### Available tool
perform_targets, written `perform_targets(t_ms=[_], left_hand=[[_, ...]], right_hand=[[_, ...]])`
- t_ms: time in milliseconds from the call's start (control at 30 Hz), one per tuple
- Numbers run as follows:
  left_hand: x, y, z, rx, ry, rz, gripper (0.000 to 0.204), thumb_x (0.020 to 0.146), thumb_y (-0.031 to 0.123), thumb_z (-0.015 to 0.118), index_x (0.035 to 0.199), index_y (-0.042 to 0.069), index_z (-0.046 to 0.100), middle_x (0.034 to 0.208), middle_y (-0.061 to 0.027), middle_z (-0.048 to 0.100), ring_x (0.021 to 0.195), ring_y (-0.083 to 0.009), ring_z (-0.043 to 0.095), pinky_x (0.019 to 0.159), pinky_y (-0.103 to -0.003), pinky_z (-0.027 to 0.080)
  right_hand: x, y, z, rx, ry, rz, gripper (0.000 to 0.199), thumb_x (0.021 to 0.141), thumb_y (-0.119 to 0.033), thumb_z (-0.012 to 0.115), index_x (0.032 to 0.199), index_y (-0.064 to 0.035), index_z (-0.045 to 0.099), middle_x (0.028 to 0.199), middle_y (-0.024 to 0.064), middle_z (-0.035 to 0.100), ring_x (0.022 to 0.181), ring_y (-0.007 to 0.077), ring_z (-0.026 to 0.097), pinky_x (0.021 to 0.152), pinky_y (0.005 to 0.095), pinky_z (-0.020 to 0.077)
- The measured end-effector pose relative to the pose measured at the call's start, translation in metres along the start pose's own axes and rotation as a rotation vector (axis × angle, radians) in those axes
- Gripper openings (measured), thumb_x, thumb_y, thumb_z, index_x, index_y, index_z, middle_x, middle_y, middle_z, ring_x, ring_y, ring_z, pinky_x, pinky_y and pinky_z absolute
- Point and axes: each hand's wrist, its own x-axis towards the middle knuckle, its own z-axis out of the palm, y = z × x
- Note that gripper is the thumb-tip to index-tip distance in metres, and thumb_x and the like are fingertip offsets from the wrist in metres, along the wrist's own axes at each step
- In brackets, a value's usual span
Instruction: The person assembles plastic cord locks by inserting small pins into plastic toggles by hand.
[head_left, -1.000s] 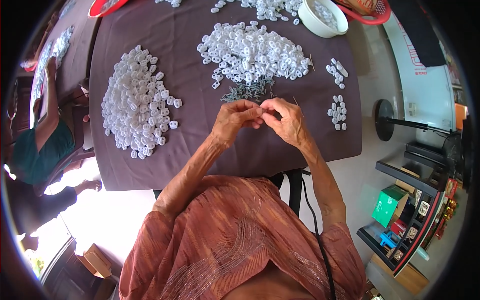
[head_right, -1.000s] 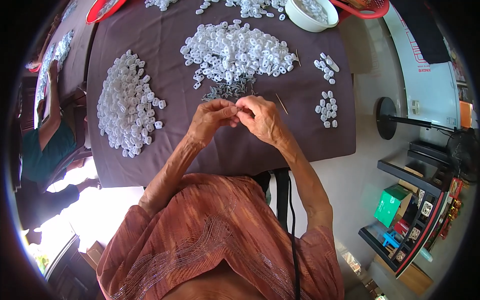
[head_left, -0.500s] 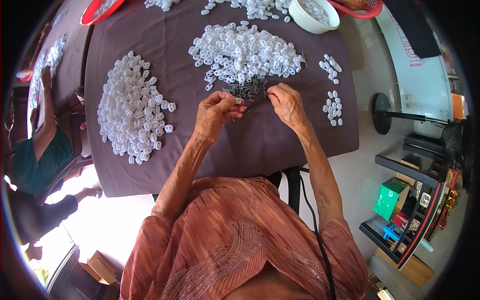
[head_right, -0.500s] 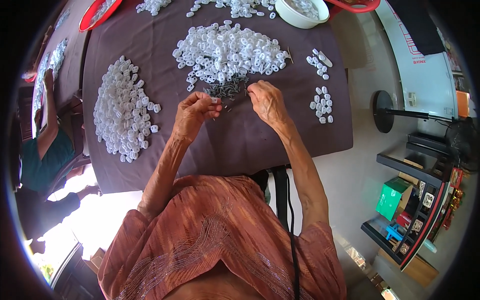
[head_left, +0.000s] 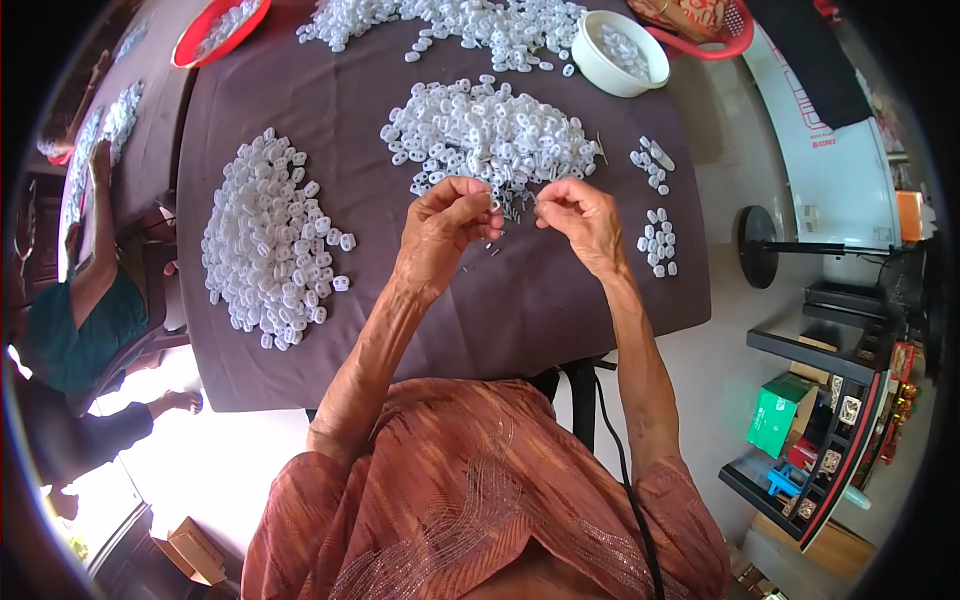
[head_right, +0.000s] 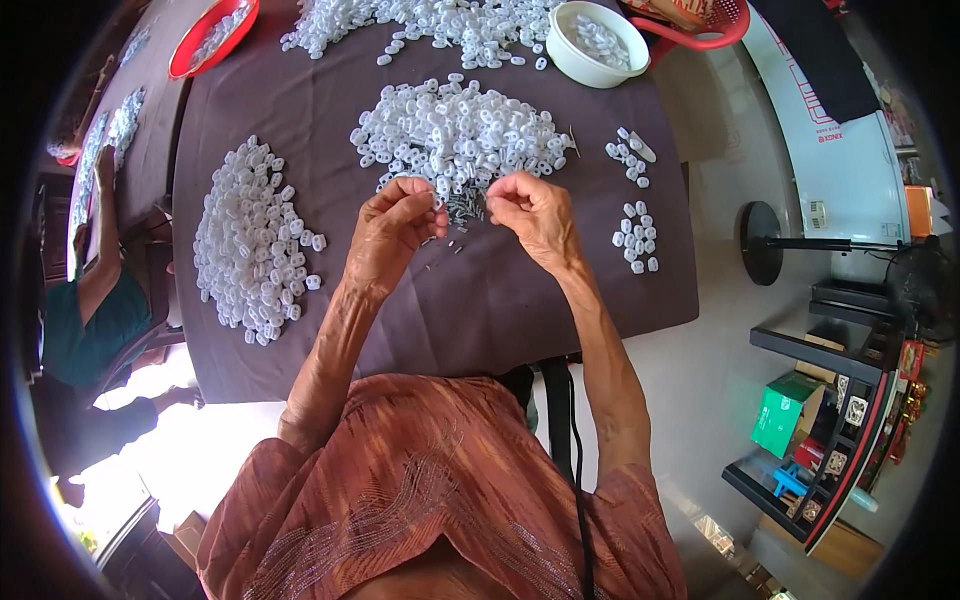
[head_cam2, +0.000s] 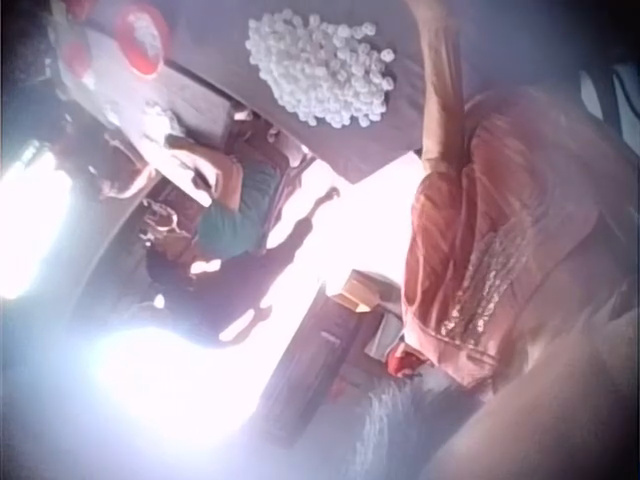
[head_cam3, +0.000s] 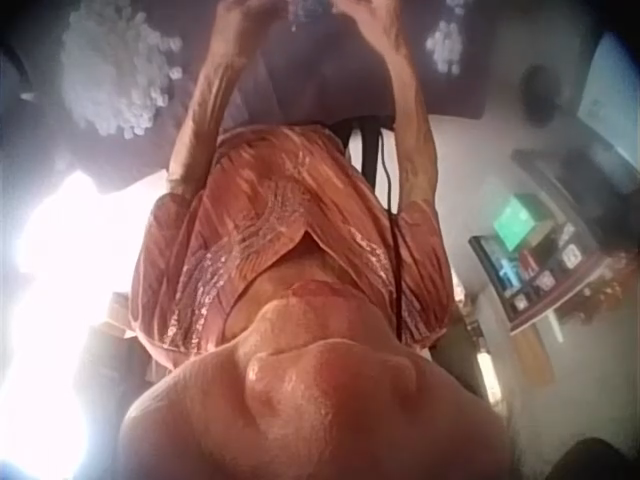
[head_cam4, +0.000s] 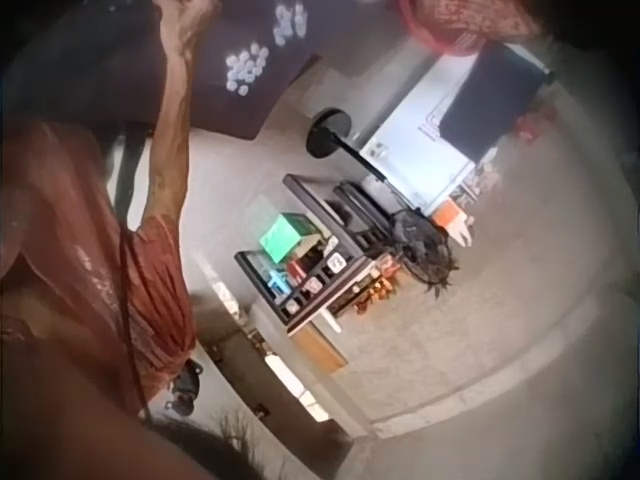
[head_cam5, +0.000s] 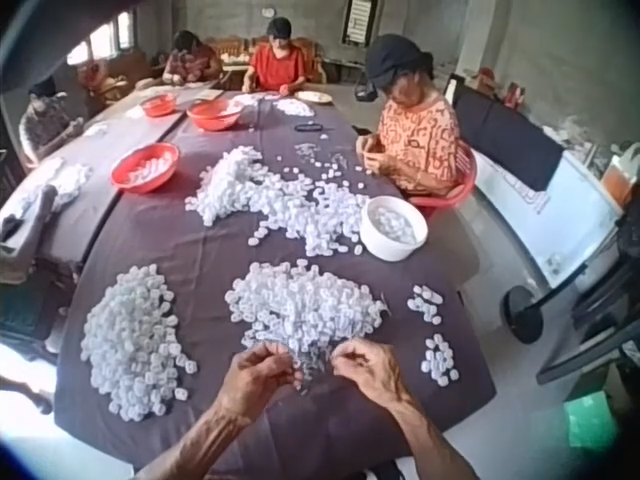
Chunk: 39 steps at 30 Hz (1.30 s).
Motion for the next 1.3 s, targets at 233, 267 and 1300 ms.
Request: perform_targets(t_ms=[233, 267, 1300], left_hand=[[-0.002, 0.008, 0.019, 0.164, 0.036, 0.063, 0.010, 0.080, 0.006, 0.057, 0.088, 0.001, 0.060, 0.077, -0.0045, 0.059, 0.065, -0.0121, 0.057, 0.062, -0.026, 0.048], [-0.001, 0.008, 0.020, 0.216, 0.034, 0.063, 0.010, 0.079, 0.006, 0.058, 0.088, 0.001, 0.061, 0.075, -0.0041, 0.059, 0.065, -0.0112, 0.056, 0.061, -0.025, 0.047], [0.003, 0.014, 0.020, 0.033, -0.026, -0.045, 0.009, 0.078, 0.006, 0.061, 0.084, 0.000, 0.058, 0.073, -0.0044, 0.058, 0.063, -0.0121, 0.057, 0.059, -0.024, 0.048]], right_hand=[[0.003, -0.032, 0.004, 0.018, -0.002, -0.013, 0.010, 0.078, -0.007, 0.059, 0.082, 0.0015, 0.058, 0.073, 0.0053, 0.060, 0.065, 0.0117, 0.058, 0.064, 0.0231, 0.0458], [0.003, -0.033, 0.005, 0.020, -0.005, -0.012, 0.010, 0.078, -0.007, 0.059, 0.082, 0.0015, 0.058, 0.073, 0.0053, 0.060, 0.065, 0.0117, 0.058, 0.064, 0.0231, 0.0458], [-0.003, -0.041, 0.016, -0.429, 0.051, -0.376, 0.013, 0.075, -0.002, 0.061, 0.088, -0.0019, 0.059, 0.078, 0.0084, 0.061, 0.068, 0.0176, 0.060, 0.061, 0.0277, 0.0460]])
